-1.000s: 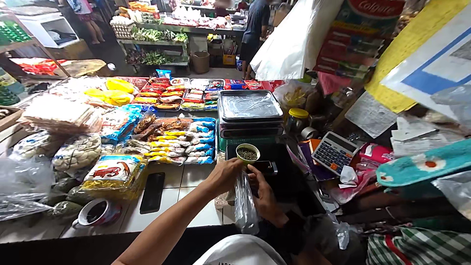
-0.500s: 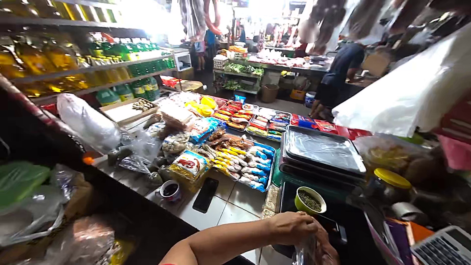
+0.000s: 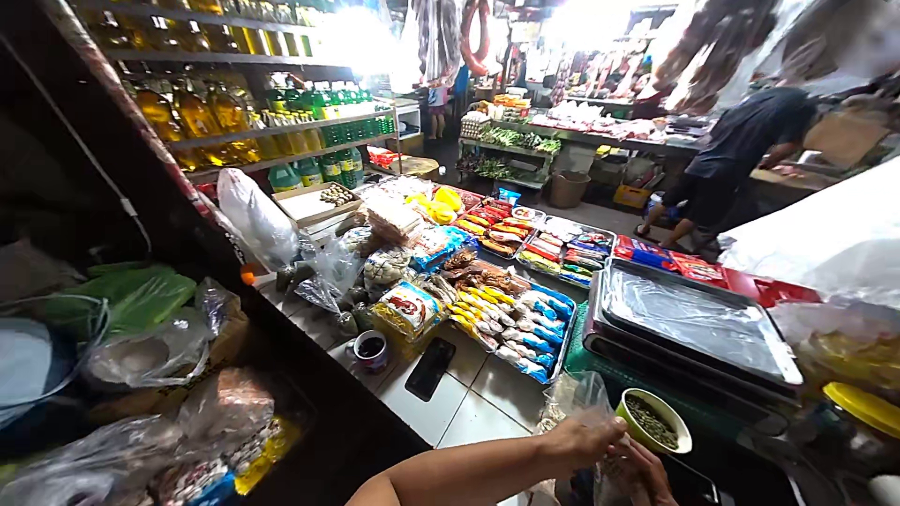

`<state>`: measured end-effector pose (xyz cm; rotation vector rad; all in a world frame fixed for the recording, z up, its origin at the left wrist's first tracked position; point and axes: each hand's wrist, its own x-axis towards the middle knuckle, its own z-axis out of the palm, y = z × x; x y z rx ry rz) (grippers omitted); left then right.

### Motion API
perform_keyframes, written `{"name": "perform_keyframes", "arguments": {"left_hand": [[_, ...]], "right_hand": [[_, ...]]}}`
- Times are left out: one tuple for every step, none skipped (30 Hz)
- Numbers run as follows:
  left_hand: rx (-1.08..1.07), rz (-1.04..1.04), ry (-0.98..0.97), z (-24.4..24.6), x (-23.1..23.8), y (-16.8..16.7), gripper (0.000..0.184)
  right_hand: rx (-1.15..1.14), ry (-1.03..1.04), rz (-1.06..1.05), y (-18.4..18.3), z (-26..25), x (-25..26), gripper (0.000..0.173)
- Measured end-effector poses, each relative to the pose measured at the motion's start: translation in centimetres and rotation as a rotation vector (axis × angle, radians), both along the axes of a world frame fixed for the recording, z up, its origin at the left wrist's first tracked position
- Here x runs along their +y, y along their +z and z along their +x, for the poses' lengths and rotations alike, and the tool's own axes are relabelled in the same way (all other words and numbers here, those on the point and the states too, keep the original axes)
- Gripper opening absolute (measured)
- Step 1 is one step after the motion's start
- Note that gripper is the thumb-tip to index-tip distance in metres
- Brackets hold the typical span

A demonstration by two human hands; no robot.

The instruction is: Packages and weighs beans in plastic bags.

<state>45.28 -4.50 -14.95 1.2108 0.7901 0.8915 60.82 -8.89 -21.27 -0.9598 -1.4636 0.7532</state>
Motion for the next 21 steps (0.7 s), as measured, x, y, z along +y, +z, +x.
{"name": "perform_keyframes", "arguments": {"left_hand": [[0.049,0.127,-0.041,-0.2,0.3,0.0,0.047],[0.103,0.316,-0.088,-0.5,0.6,0.1,0.040],[0.146,0.543,-0.122,-0.7,1.1,-0.1,0.030],[0.228,0.708,-0.154,-1.0,1.5,0.0,0.023],[0.383,0.810,-0.180,-1.3,1.8,0.5,0.023],[0.581,0.859,-0.202,-1.6,2.0,1.1,0.023],[0.766,0.890,-0.190,-1.9,2.3,1.5,0.021],[0.901,0.902,-0.157,-2.2,2.6,1.7,0.022],[0.985,0.928,-0.100,-2.6,3.0,1.6,0.023],[1.034,0.971,-0.026,-3.0,3.3,1.2,0.024],[1.031,1.035,0.078,-3.3,3.2,0.8,0.022],[0.972,1.123,0.228,-3.4,2.8,0.5,0.019],[0.856,1.230,0.416,-3.3,2.4,0.3,0.017],[0.724,1.357,0.611,-3.1,1.9,0.4,0.018],[0.618,1.459,0.745,-3.0,1.3,0.6,0.019],[0.557,1.549,0.801,-2.9,0.3,0.6,0.020],[0.522,1.641,0.788,-2.8,-0.8,0.2,0.019],[0.545,1.689,0.712,-2.5,-1.9,-0.7,0.018],[0.574,1.619,0.580,-1.9,-2.8,-2.1,0.020],[0.608,1.433,0.434,-1.1,-3.3,-3.0,0.031],[0.568,1.172,0.277,-0.4,-3.3,-3.4,0.055]], "right_hand": [[0.010,-0.007,-0.008,0.0,0.0,0.1,0.026],[0.016,-0.025,-0.026,0.2,-0.1,0.1,0.025],[0.010,-0.046,-0.042,0.3,0.0,0.1,0.025],[-0.001,-0.060,-0.047,0.4,0.1,0.2,0.025],[-0.018,-0.067,-0.041,0.5,0.3,0.4,0.021],[-0.051,-0.070,-0.022,0.5,0.6,0.6,0.019],[-0.105,-0.073,0.002,0.4,1.0,0.8,0.020],[-0.166,-0.088,0.035,0.4,1.2,1.0,0.022],[-0.236,-0.113,0.072,0.4,1.4,1.1,0.025],[-0.309,-0.143,0.110,0.4,1.4,1.2,0.028],[-0.364,-0.177,0.150,0.4,1.2,1.3,0.031],[-0.396,-0.210,0.188,0.4,1.1,1.4,0.033],[-0.397,-0.228,0.210,0.5,1.0,1.4,0.033],[-0.368,-0.236,0.218,0.5,0.9,1.3,0.031],[-0.320,-0.241,0.222,0.7,0.9,1.1,0.030],[-0.265,-0.242,0.221,1.1,1.0,0.9,0.029],[-0.209,-0.242,0.214,1.6,1.0,0.7,0.027],[-0.155,-0.235,0.206,2.2,1.0,0.6,0.026],[-0.114,-0.220,0.198,2.7,0.9,0.5,0.025],[-0.090,-0.203,0.195,3.2,0.8,0.4,0.026],[-0.077,-0.189,0.194,3.6,0.4,0.2,0.026]]}}
